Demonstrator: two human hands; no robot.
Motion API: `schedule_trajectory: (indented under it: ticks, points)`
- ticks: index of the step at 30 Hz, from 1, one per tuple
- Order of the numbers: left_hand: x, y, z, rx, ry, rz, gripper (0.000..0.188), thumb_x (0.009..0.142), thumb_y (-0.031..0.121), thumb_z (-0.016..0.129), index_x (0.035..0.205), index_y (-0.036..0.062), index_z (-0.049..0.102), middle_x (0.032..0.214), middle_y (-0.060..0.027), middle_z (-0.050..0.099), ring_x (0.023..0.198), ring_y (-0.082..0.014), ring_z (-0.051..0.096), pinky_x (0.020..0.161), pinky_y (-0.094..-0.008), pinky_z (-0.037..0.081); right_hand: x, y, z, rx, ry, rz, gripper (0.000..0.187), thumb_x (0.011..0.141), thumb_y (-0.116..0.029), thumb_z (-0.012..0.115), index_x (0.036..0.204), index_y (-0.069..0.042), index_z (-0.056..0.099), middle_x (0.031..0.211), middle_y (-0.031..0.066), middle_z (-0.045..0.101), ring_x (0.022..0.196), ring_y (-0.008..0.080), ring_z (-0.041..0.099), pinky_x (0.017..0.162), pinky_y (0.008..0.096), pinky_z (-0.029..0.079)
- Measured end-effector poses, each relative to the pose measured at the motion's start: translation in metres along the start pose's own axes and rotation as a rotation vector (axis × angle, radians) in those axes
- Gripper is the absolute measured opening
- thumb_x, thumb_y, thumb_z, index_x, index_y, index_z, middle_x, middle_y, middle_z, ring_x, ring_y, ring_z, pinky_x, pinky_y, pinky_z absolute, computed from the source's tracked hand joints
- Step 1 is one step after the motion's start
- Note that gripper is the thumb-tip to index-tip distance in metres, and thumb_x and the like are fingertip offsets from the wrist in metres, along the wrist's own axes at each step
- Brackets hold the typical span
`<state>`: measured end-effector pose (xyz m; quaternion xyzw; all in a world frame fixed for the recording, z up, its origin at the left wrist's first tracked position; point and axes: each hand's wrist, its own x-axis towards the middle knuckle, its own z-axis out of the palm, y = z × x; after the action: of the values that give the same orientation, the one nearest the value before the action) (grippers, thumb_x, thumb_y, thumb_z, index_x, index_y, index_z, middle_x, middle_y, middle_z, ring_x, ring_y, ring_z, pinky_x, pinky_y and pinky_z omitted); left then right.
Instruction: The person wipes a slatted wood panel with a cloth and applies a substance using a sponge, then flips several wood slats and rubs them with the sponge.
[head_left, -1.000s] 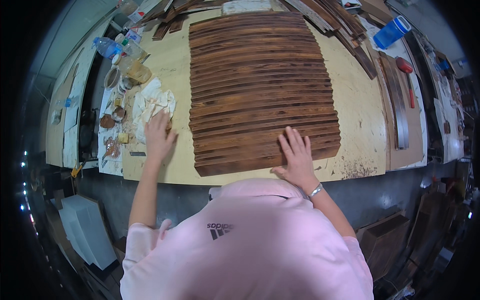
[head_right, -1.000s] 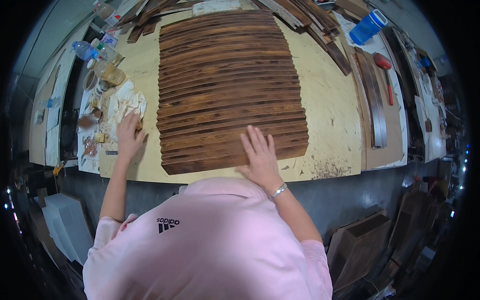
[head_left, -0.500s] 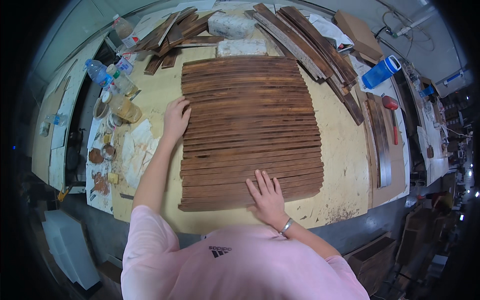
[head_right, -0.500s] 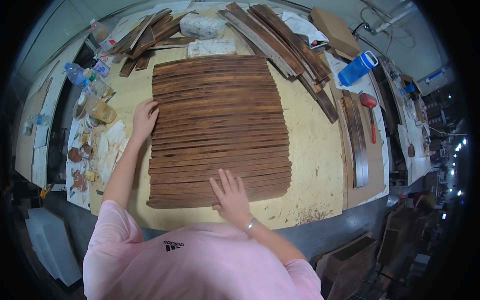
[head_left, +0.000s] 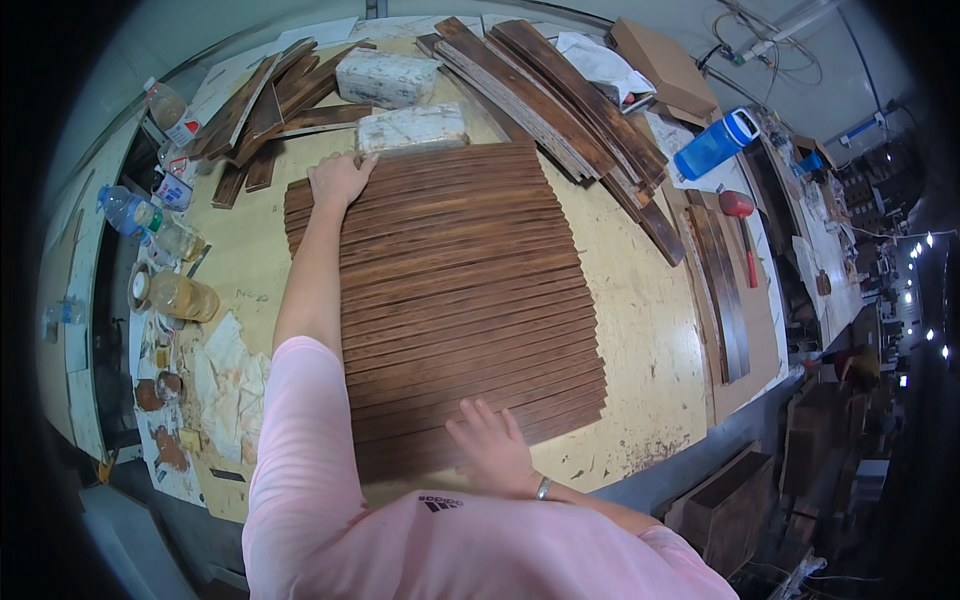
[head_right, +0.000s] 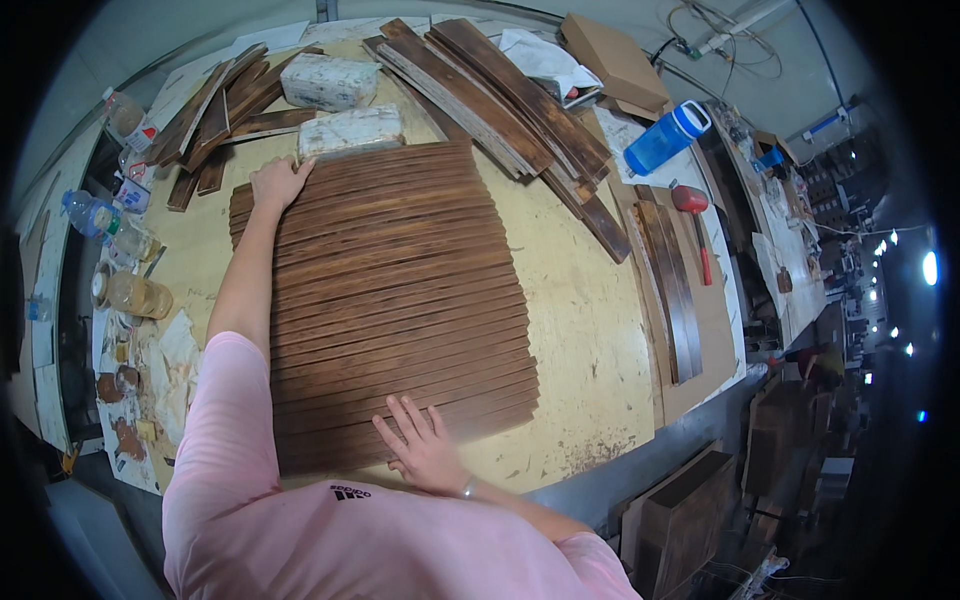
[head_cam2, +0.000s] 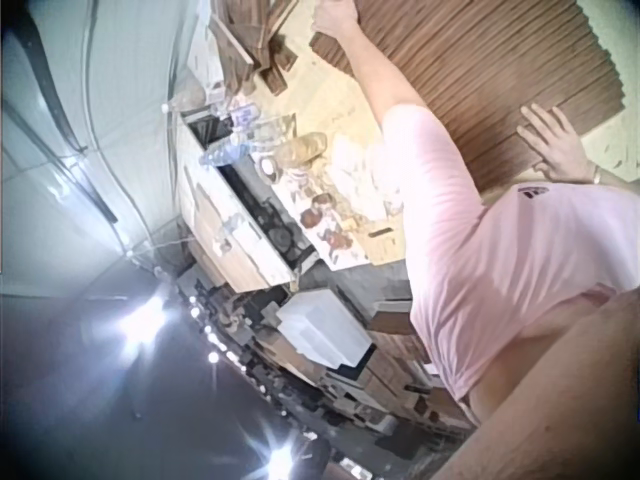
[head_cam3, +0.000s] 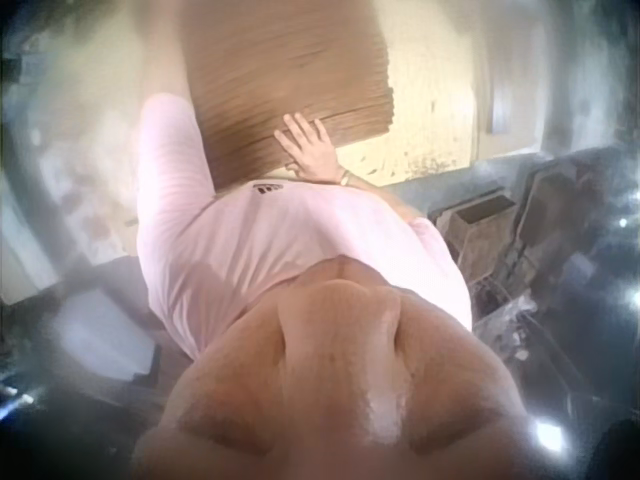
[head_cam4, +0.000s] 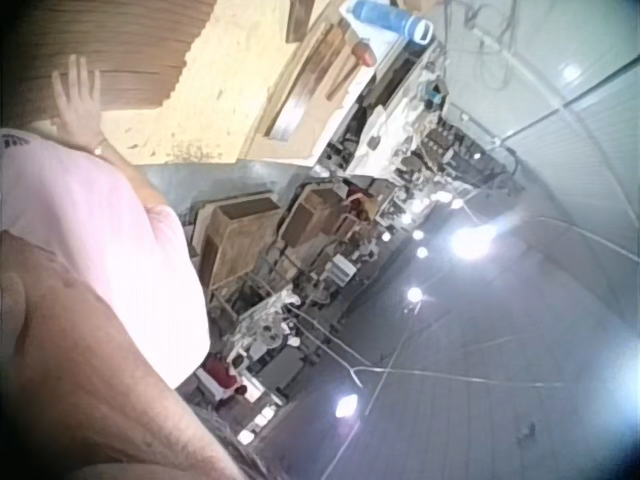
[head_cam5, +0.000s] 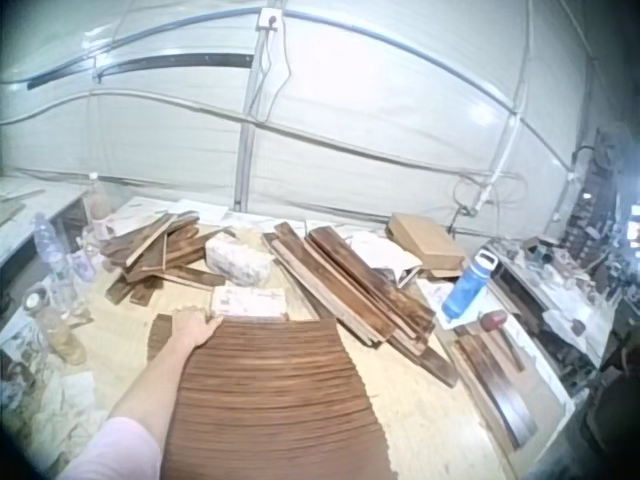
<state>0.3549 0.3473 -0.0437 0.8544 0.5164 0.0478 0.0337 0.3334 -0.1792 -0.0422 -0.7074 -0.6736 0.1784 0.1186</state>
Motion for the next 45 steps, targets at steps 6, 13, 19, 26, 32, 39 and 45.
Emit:
schedule_trajectory:
  ticks: [6, 13, 19, 26, 32, 39, 45]
  points:
    - [-0.033, -0.002, -0.002, -0.173, -0.124, 0.134, 0.064, 0.096, 0.068, 0.044, 0.113, 0.0151, 0.075, 0.106, -0.0157, 0.075, 0.106, -0.0347, 0.069, 0.094, -0.0484, 0.051, 0.005, -0.006, 0.005, -0.104, 0.166, -0.025, 0.072, 0.081, -0.033, 0.077, 0.147, -0.016, 0.051, 0.16, 0.0192, 0.038, 0.143, 0.0359, 0.043, 0.11, 0.0586, 0.035]
    - [-0.051, -0.001, -0.007, -0.145, -0.176, 0.143, 0.061, 0.095, 0.066, 0.047, 0.116, 0.0153, 0.075, 0.105, -0.0161, 0.075, 0.105, -0.034, 0.069, 0.091, -0.0467, 0.052, -0.004, -0.008, 0.002, -0.073, 0.147, -0.002, 0.066, 0.081, -0.033, 0.078, 0.141, -0.016, 0.055, 0.156, 0.019, 0.042, 0.142, 0.0353, 0.043, 0.111, 0.0556, 0.035]
    - [-0.064, -0.003, -0.008, -0.173, -0.106, 0.162, 0.059, 0.095, 0.062, 0.051, 0.113, 0.0115, 0.076, 0.105, -0.0171, 0.074, 0.104, -0.037, 0.069, 0.09, -0.0468, 0.052, 0.023, 0.042, -0.064, 0.615, 0.095, 0.0, 0.064, 0.087, -0.033, 0.077, 0.141, -0.005, 0.054, 0.154, 0.0184, 0.043, 0.144, 0.0355, 0.039, 0.118, 0.0488, 0.031]
    - [-0.073, -0.006, -0.01, -0.152, -0.099, 0.164, 0.058, 0.095, 0.062, 0.053, 0.113, 0.0122, 0.077, 0.104, -0.0166, 0.075, 0.101, -0.0346, 0.07, 0.089, -0.0458, 0.054, 0.185, 0.236, -0.137, 0.325, 0.507, 0.278, 0.062, 0.09, -0.04, 0.071, 0.136, -0.001, 0.059, 0.156, 0.0246, 0.041, 0.144, 0.0389, 0.038, 0.121, 0.0469, 0.03]
    - [-0.081, 0.005, -0.01, -0.197, -0.058, 0.181, 0.057, 0.094, 0.059, 0.057, 0.11, 0.0068, 0.076, 0.099, -0.0168, 0.075, 0.098, -0.0351, 0.071, 0.091, -0.049, 0.052, 0.295, 0.307, -0.138, 0.118, 0.585, 0.154, 0.048, 0.092, -0.038, 0.068, 0.124, -0.002, 0.066, 0.144, 0.0224, 0.054, 0.129, 0.0405, 0.051, 0.111, 0.0426, 0.04]
    - [-0.062, -0.005, -0.01, -0.309, -0.262, 0.216, 0.047, 0.094, 0.053, 0.06, 0.098, 0.0082, 0.075, 0.095, -0.0151, 0.073, 0.092, -0.0355, 0.069, 0.081, -0.0485, 0.053, 0.292, 0.299, -0.125, 0.255, 0.436, 0.282, 0.032, 0.098, -0.032, 0.063, 0.097, 0.0, 0.062, 0.098, 0.0155, 0.054, 0.093, 0.0338, 0.057, 0.088, 0.0395, 0.047]
    - [0.049, 0.058, 0.014, -0.489, 0.215, 0.328, 0.044, 0.093, 0.041, 0.066, 0.118, 0.0055, 0.069, 0.125, -0.0179, 0.065, 0.116, -0.0367, 0.06, 0.099, -0.0451, 0.047, 0.27, 0.284, -0.126, 0.251, 0.473, 0.335, 0.034, 0.096, -0.031, 0.062, 0.103, 0.002, 0.062, 0.106, 0.0222, 0.057, 0.103, 0.0427, 0.057, 0.092, 0.0461, 0.047]
